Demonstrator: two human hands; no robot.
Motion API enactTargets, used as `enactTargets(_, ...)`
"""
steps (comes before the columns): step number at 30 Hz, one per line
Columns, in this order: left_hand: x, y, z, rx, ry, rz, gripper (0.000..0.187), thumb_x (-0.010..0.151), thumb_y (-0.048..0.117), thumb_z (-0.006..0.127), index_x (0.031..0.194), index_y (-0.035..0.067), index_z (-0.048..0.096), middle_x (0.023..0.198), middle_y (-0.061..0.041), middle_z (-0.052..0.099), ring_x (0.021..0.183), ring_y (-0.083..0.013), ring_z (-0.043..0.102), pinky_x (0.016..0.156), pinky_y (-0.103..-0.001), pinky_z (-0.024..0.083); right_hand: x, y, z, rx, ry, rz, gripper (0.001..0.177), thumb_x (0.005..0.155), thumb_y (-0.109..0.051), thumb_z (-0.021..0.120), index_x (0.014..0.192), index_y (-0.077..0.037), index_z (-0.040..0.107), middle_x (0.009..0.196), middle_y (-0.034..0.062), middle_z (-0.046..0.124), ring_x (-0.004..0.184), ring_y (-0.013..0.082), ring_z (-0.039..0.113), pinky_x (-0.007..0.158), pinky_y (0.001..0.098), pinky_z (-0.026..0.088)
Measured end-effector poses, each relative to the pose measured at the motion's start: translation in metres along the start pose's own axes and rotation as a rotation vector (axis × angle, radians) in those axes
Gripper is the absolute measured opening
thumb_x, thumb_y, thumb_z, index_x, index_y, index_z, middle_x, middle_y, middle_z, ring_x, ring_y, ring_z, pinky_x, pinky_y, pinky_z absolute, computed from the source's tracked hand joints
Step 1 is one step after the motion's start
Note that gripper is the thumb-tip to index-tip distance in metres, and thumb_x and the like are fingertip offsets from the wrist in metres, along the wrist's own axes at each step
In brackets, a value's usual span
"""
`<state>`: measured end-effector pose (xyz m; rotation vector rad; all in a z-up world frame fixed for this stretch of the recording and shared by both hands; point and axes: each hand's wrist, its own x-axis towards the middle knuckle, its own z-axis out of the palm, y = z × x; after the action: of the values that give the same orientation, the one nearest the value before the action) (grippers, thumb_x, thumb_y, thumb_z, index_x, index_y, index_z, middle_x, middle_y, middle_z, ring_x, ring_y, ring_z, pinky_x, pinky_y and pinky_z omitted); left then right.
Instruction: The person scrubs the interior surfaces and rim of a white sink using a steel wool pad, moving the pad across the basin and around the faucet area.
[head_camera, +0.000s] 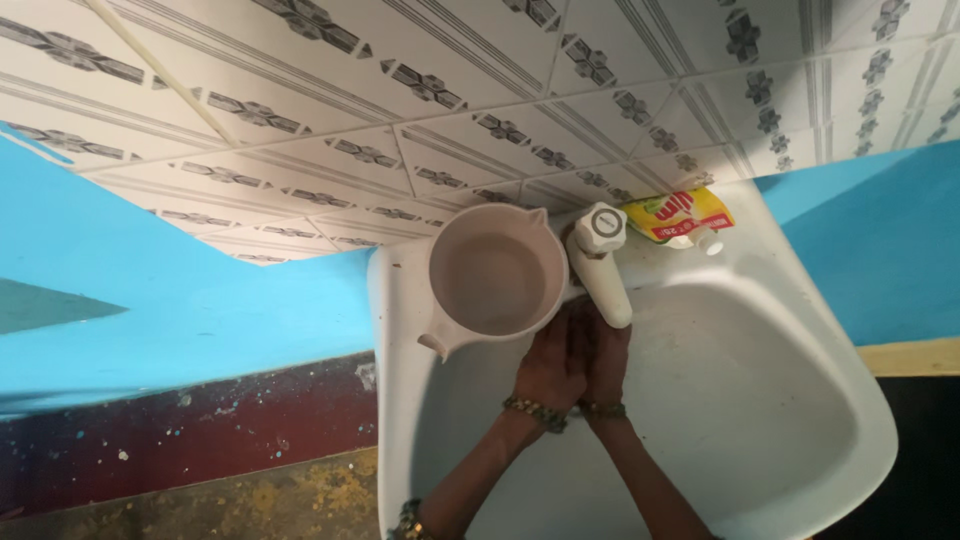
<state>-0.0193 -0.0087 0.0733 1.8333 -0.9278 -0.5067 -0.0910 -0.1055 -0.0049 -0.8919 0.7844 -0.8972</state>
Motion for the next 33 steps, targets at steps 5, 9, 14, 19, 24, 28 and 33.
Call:
enactTargets(5,-0.016,0.025,-0.019,-0.07,-0.005,0.041,0.059,0.096,0.015,0.056,0.152,0.002,0.04,0.144,-0.027,0.053,0.124,-0.0451,0.058,0.101,-0.049,0.053,-0.032,-0.027,0.01,-1.26,-0.288,-0.892,0.061,0.089,-0.025,0.059,0.144,-0.002,0.046,0.145,0.0228,0.049,0.134,0.0388,0.042,0.108,0.0562,0.035)
enactTargets(9,-0.025,0.077,-0.063,0.217,0.034,0.31,0.076,0.072,0.001,0.064,0.145,-0.006,0.048,0.139,-0.032,0.053,0.117,-0.045,0.057,0.093,-0.049,0.052,-0.032,-0.057,0.042,-1.483,-0.341,-1.024,0.069,0.088,-0.035,0.059,0.147,-0.003,0.041,0.151,0.0198,0.043,0.139,0.0329,0.041,0.105,0.0563,0.033)
enactTargets(14,-0.016,0.119,-0.088,0.346,0.068,0.453,0.04,0.081,0.004,0.068,0.12,0.0,0.062,0.121,-0.016,0.062,0.114,-0.0312,0.061,0.093,-0.042,0.055,-0.053,-0.084,0.089,-1.581,-0.312,-0.875,0.055,0.095,-0.025,0.052,0.144,-0.001,0.045,0.147,0.0194,0.048,0.138,0.0318,0.046,0.109,0.0489,0.038)
enactTargets(19,-0.007,0.122,-0.101,0.36,-0.008,0.457,0.037,0.072,0.007,0.07,0.107,0.0,0.065,0.111,-0.014,0.062,0.105,-0.0316,0.061,0.087,-0.042,0.055,-0.06,-0.061,0.112,-1.774,-0.043,-0.517,0.039,0.105,-0.013,0.044,0.14,0.002,0.051,0.142,0.019,0.054,0.136,0.0304,0.051,0.113,0.0396,0.044)
enactTargets(24,0.023,0.107,-0.148,0.786,0.271,0.438,0.049,0.077,0.019,0.07,0.12,-0.003,0.06,0.126,-0.025,0.059,0.119,-0.0401,0.049,0.097,-0.056,0.046,-0.017,-0.061,0.092,-1.429,-0.214,-1.128,0.061,0.086,-0.019,0.066,0.139,0.007,0.052,0.144,0.0247,0.053,0.134,0.0402,0.049,0.109,0.0525,0.041)
enactTargets(28,0.045,0.096,-0.187,0.78,0.232,-0.016,0.075,0.074,0.022,0.072,0.139,-0.003,0.045,0.129,-0.026,0.058,0.111,-0.0446,0.055,0.084,-0.058,0.048,-0.018,-0.079,0.092,-1.317,-0.31,-0.937,0.064,0.077,0.0,0.068,0.139,0.005,0.053,0.144,0.023,0.054,0.134,0.0424,0.05,0.111,0.0505,0.044)
enactTargets(33,0.059,0.06,-0.19,0.546,0.132,-0.143,0.05,0.087,0.013,0.06,0.134,0.011,0.046,0.108,-0.027,0.067,0.089,-0.0513,0.067,0.074,-0.062,0.053,-0.034,-0.113,0.105,-1.192,-0.354,-0.852,0.052,0.071,0.002,0.061,0.123,0.001,0.06,0.127,0.0248,0.063,0.124,0.0468,0.053,0.108,0.051,0.045)
